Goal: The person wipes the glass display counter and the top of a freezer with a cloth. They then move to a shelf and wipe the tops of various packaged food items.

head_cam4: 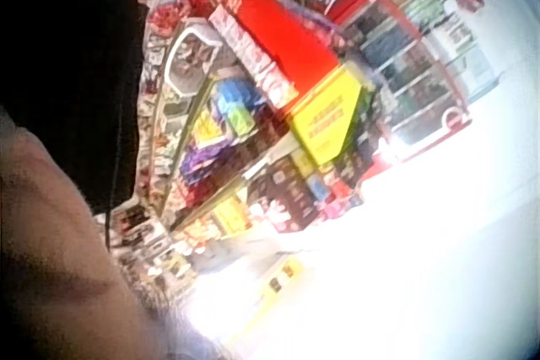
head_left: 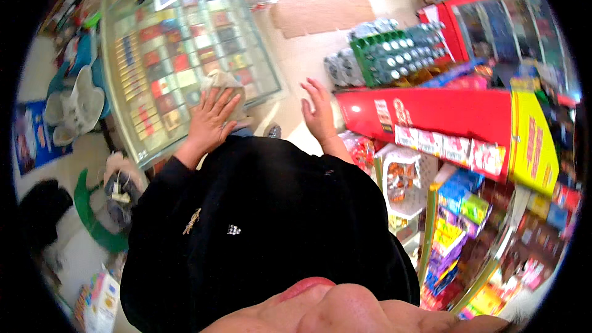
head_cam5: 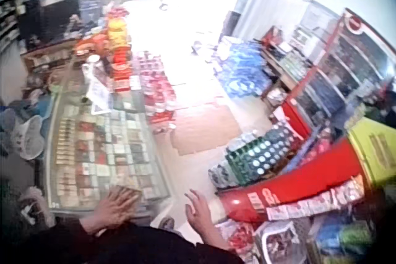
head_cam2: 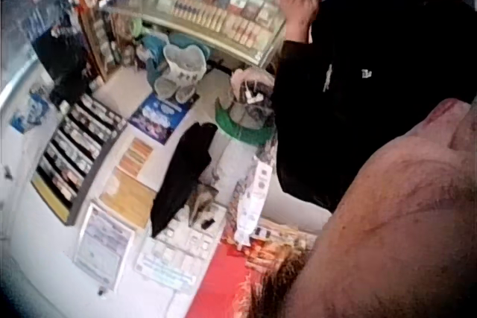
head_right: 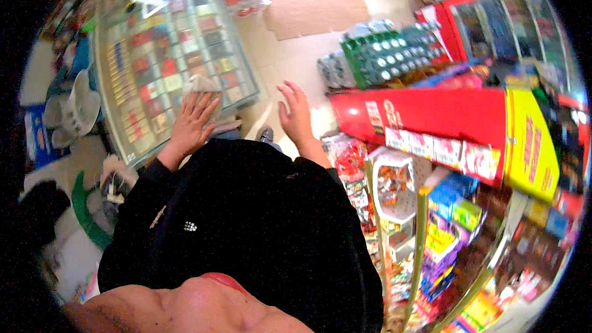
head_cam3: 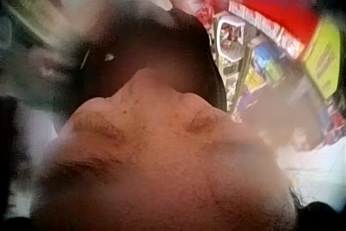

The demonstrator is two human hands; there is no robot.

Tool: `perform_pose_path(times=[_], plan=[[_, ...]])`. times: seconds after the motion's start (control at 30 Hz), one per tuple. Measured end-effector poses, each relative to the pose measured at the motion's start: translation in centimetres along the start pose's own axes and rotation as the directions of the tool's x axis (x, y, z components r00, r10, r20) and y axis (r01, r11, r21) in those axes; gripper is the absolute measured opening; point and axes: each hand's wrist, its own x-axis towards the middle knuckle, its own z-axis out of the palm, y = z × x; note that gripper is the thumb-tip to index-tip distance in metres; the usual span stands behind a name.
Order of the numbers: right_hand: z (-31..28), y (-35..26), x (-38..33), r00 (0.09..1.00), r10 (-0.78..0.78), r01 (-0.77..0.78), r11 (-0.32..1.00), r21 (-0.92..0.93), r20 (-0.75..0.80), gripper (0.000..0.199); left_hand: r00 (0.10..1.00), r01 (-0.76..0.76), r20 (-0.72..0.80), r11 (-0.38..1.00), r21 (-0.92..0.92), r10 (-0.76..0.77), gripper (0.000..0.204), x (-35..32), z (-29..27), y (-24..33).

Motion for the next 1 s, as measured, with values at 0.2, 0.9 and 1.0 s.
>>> perform_pose_path(times=[0.2,0.9,1.0], plan=[[-1.2,-2.6,-0.6,0.998,-0.068,0.068,0.998,0.007,0.012,0.056,0.926,-0.36,-0.111,0.932,0.039,0.362,0.06,11.0,2.8,5.6],[-0.5,-5.2,-1.0,0.999,-0.011,-0.004,0.939,0.343,0.042,0.054,0.998,0.061,0.065,0.225,-0.973,0.01,0.032,5.6,-1.2,1.3],[-2.1,-7.9,-1.9,0.993,0.113,-0.12,0.83,0.544,0.045,0.059,0.985,0.113,0.114,0.016,-0.993,0.127,0.035,9.6,-2.7,5.5]])
